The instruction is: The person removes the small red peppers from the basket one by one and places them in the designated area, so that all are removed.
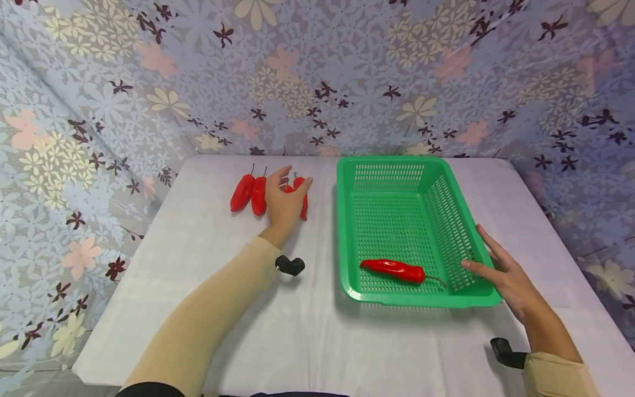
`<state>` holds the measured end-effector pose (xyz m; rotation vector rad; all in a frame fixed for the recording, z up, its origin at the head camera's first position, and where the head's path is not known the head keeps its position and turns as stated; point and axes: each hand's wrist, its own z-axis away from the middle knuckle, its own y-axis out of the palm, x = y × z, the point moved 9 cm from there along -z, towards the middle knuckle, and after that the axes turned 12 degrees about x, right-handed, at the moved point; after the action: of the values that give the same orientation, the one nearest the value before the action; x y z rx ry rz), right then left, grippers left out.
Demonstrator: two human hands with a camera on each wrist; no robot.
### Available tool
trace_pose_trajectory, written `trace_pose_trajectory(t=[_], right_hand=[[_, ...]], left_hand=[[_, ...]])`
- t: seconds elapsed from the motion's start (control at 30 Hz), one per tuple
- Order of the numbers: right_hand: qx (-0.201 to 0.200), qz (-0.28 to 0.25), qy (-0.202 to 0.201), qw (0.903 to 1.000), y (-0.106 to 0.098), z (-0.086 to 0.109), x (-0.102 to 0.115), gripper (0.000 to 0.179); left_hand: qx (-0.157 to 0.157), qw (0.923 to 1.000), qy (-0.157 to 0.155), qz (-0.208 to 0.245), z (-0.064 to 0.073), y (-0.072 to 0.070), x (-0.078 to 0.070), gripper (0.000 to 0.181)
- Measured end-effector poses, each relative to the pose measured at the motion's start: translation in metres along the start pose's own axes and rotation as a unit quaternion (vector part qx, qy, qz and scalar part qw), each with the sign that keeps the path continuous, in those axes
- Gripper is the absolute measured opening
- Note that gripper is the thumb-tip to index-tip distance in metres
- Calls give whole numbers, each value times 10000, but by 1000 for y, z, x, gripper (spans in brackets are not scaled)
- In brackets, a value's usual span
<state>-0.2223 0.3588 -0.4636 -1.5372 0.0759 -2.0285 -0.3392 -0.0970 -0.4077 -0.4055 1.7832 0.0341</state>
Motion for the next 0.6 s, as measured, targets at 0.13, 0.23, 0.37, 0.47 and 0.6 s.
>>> trace_pose_trajectory(t=[0.13,0.23,0.37,0.47,0.6], right_hand=[[-5,53,-74,10000,-1,0,-1,83],[-12,151,-112,9998,-2,0,-1,83],[10,118,-99,9999,-1,0,0,83],[22,143,-46,9999,-1,0,0,83],[27,236,-23,9997,-1,-1,0,83]], left_hand=[[859,9952,466,-13,-2,22,-23,54],[1437,9875,646,60,-1,36,-36,56],[2169,9729,735,308,3,51,-49,59],[2814,9545,822,547,7,65,-57,62],[3647,9253,849,592,15,83,-68,65]])
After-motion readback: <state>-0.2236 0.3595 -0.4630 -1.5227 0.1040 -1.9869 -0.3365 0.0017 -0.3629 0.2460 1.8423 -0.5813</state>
